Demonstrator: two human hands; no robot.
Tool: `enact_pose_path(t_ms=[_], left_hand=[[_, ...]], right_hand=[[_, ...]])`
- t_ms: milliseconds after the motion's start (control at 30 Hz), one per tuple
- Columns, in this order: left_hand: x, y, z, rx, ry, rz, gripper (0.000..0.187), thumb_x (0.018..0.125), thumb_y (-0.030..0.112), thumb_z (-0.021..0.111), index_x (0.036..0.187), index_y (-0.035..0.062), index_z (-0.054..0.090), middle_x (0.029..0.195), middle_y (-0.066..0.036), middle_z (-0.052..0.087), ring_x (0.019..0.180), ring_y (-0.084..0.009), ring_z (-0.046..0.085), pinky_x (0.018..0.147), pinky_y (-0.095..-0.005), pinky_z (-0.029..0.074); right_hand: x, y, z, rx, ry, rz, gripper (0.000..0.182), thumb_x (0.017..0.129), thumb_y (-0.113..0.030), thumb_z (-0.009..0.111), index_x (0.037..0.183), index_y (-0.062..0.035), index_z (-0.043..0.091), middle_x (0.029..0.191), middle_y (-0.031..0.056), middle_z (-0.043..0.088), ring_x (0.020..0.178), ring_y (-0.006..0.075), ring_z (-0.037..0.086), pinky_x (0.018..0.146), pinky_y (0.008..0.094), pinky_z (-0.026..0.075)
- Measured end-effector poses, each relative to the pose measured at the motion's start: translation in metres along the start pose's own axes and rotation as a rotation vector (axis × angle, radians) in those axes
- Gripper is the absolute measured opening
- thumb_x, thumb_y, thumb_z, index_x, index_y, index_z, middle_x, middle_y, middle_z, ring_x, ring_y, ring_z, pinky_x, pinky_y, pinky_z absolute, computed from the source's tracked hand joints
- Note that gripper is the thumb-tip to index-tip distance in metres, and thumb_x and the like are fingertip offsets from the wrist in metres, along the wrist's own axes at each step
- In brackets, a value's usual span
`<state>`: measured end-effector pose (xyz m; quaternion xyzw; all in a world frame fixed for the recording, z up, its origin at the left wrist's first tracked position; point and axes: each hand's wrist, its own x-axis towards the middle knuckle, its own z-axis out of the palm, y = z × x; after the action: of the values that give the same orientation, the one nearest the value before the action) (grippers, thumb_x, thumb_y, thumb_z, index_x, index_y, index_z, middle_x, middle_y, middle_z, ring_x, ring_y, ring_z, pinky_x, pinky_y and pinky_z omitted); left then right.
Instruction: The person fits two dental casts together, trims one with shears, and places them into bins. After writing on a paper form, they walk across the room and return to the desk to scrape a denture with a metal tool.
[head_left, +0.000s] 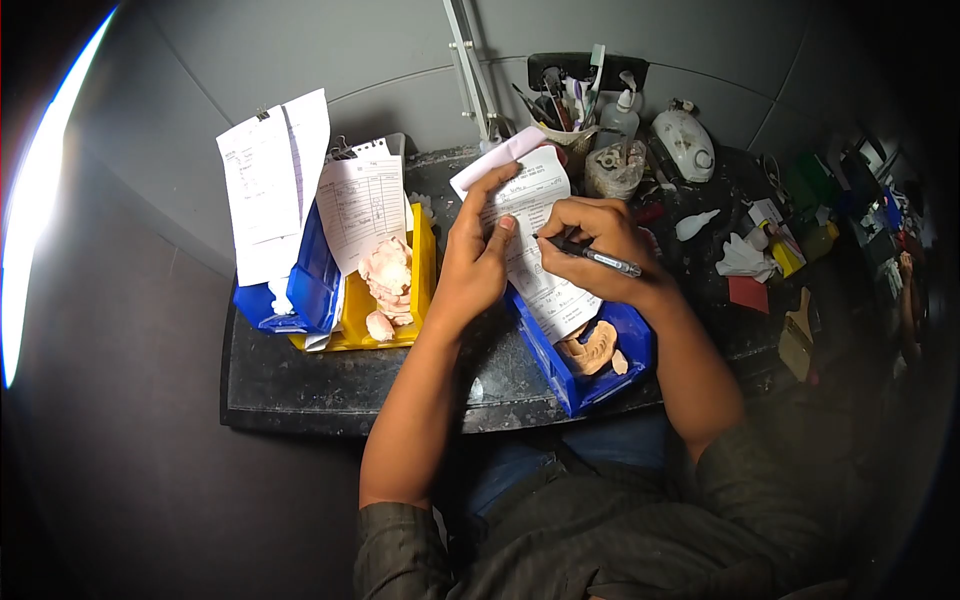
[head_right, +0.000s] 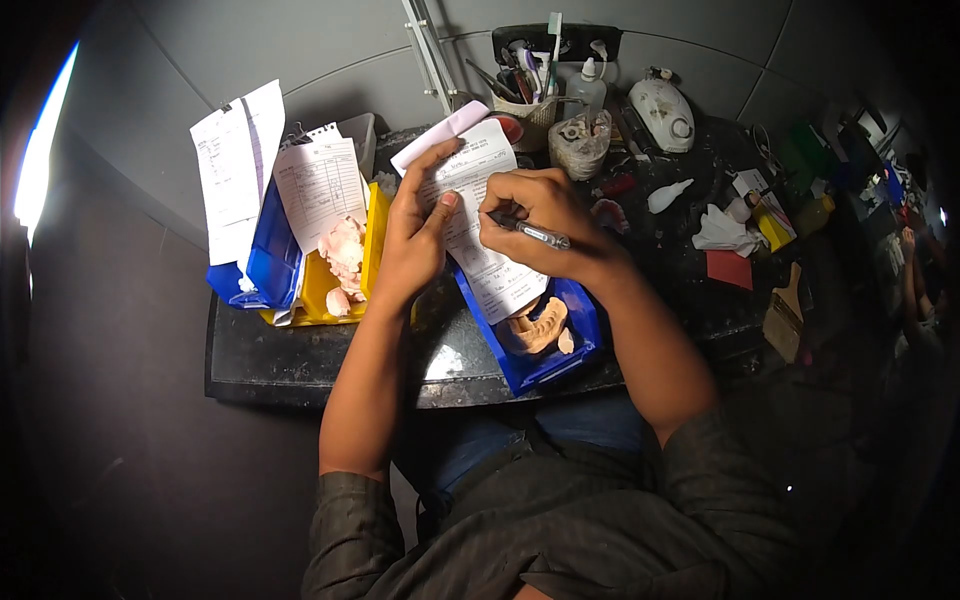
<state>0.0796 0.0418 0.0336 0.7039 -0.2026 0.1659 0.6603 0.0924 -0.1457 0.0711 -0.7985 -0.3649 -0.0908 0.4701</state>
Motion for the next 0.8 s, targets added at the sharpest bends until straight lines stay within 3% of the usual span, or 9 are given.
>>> enact_pose_path(t_ms=[133, 267, 367, 467, 500, 600, 800], left_hand=[[0.0, 0.001, 0.0, 0.004, -0.004, 0.008, 0.049, 0.097, -0.007, 0.051, 0.145, 0.0027, 0.047, 0.146, -0.012, 0.052, 0.138, -0.0214, 0.046, 0.115, -0.033, 0.032], [0.0, -0.001, 0.0, 0.017, -0.001, 0.007, 0.049, 0.097, -0.008, 0.051, 0.145, 0.0029, 0.047, 0.145, -0.012, 0.052, 0.138, -0.0214, 0.046, 0.115, -0.0331, 0.033], [0.0, 0.002, 0.0, 0.039, 0.009, 0.011, 0.049, 0.096, -0.009, 0.05, 0.143, 0.0033, 0.048, 0.143, -0.013, 0.054, 0.136, -0.0218, 0.047, 0.115, -0.0333, 0.033], [0.001, -0.001, 0.0, 0.045, 0.023, 0.014, 0.048, 0.096, -0.009, 0.049, 0.142, 0.0036, 0.05, 0.14, -0.013, 0.055, 0.134, -0.0223, 0.049, 0.114, -0.0335, 0.033], [0.0, -0.003, -0.001, 0.044, 0.029, 0.004, 0.047, 0.096, -0.009, 0.05, 0.141, 0.0038, 0.05, 0.14, -0.013, 0.056, 0.134, -0.0223, 0.049, 0.114, -0.0334, 0.033], [0.001, -0.004, 0.0, 0.004, 0.022, 0.014, 0.046, 0.096, -0.009, 0.05, 0.14, 0.0037, 0.051, 0.139, -0.013, 0.056, 0.133, -0.0222, 0.049, 0.113, -0.0334, 0.034], [0.0, -0.002, 0.003, -0.043, -0.003, 0.006, 0.046, 0.096, -0.009, 0.051, 0.141, 0.0041, 0.052, 0.138, -0.011, 0.057, 0.132, -0.0208, 0.05, 0.112, -0.0327, 0.035]], right_hand=[[0.0, 0.007, 0.001, -0.034, 0.009, -0.138, 0.013, 0.074, -0.008, 0.071, 0.076, 0.0003, 0.062, 0.067, 0.0124, 0.063, 0.06, 0.0193, 0.062, 0.061, 0.034, 0.049], [-0.001, 0.006, 0.003, 0.014, 0.013, -0.062, 0.013, 0.073, -0.007, 0.071, 0.074, -0.0002, 0.061, 0.066, 0.0118, 0.062, 0.06, 0.0184, 0.062, 0.059, 0.033, 0.049], [-0.002, 0.007, 0.004, -0.016, 0.049, -0.016, 0.012, 0.073, -0.005, 0.071, 0.073, -0.0008, 0.06, 0.066, 0.0082, 0.062, 0.061, 0.0121, 0.061, 0.058, 0.0304, 0.048], [-0.006, 0.015, 0.0, 0.269, 0.169, 0.026, 0.01, 0.081, 0.001, 0.07, 0.081, -0.0012, 0.06, 0.072, 0.0001, 0.063, 0.067, 0.0024, 0.058, 0.058, 0.0223, 0.046], [-0.003, 0.02, -0.005, 0.381, 0.284, -0.072, 0.008, 0.086, 0.002, 0.068, 0.087, 0.0, 0.06, 0.079, 0.0022, 0.066, 0.07, 0.0041, 0.061, 0.06, 0.0207, 0.048], [0.001, 0.024, -0.018, 0.373, 0.443, -0.072, 0.006, 0.091, 0.0, 0.067, 0.093, 0.0019, 0.061, 0.083, 0.0042, 0.065, 0.07, 0.0063, 0.062, 0.065, 0.0214, 0.054], [0.001, 0.031, -0.029, 0.334, 0.511, 0.014, 0.017, 0.093, -0.009, 0.073, 0.103, 0.0012, 0.065, 0.088, 0.0041, 0.067, 0.074, 0.0065, 0.064, 0.062, 0.0235, 0.058]])
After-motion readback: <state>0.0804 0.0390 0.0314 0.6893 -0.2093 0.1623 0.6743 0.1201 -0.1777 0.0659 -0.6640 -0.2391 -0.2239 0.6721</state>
